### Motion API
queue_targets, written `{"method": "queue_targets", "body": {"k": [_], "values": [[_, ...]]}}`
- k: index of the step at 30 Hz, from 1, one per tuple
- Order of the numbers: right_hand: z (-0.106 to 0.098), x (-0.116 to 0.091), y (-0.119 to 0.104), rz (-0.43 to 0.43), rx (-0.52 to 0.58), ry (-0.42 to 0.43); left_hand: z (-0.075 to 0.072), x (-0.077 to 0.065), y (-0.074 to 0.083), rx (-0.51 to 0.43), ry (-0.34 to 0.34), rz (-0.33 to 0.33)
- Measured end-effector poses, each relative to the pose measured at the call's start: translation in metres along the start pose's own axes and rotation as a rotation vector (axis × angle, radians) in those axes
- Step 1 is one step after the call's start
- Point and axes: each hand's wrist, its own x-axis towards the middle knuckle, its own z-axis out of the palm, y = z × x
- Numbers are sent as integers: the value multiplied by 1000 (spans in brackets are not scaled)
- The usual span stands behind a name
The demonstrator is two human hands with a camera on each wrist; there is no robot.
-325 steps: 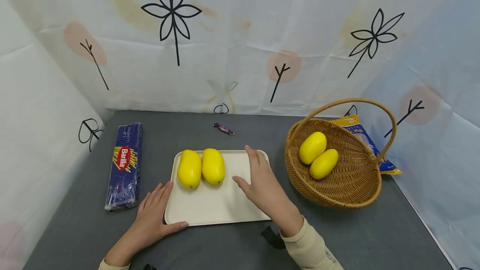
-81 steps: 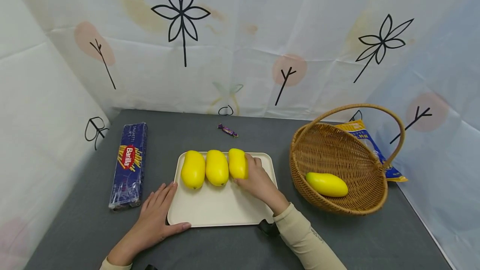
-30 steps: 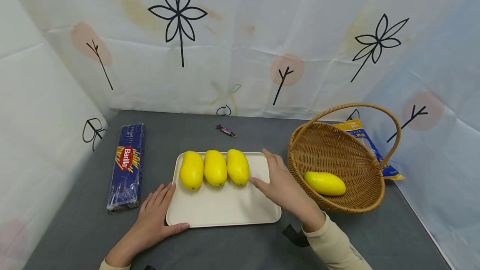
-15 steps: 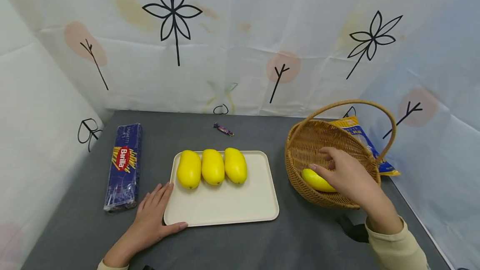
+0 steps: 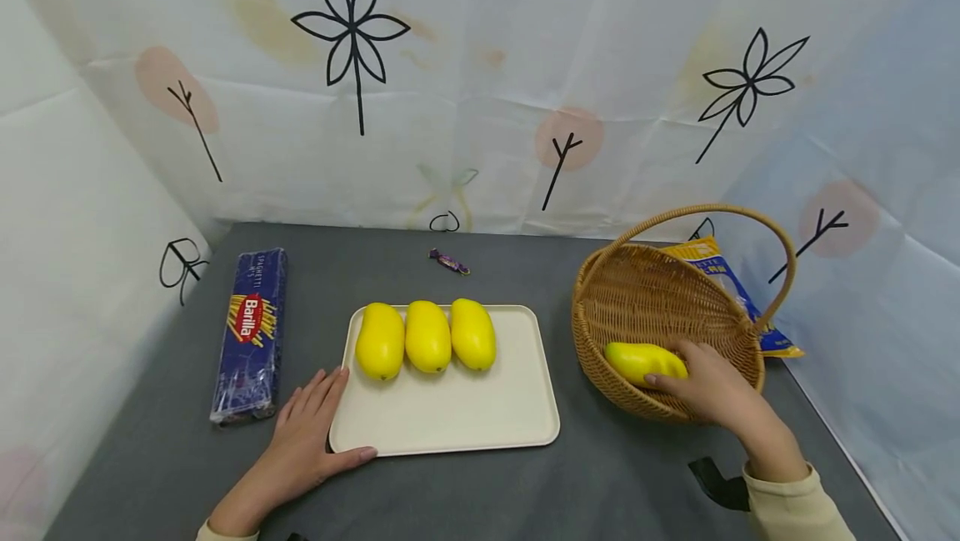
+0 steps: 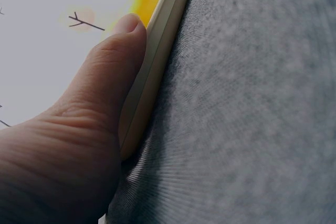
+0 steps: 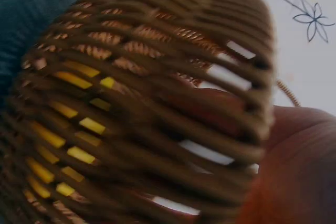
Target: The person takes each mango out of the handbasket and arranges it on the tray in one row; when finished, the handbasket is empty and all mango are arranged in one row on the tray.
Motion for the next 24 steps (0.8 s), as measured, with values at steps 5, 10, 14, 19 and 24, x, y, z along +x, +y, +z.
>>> {"method": "queue_targets", "body": {"k": [5,10,14,19,24], "values": [[3,3,7,27,0,-25,-1,-1,0,5,8,7],[5,7,11,48,22,-47,0,0,1,-1,1,1],[9,13,14,44,33,-53,1,0,1,-1,0,-2],[15,19,18,35,7,-48,0,0,1,6,12,8],[20,24,19,5,2,-48,0,0,1,8,21,10]]}}
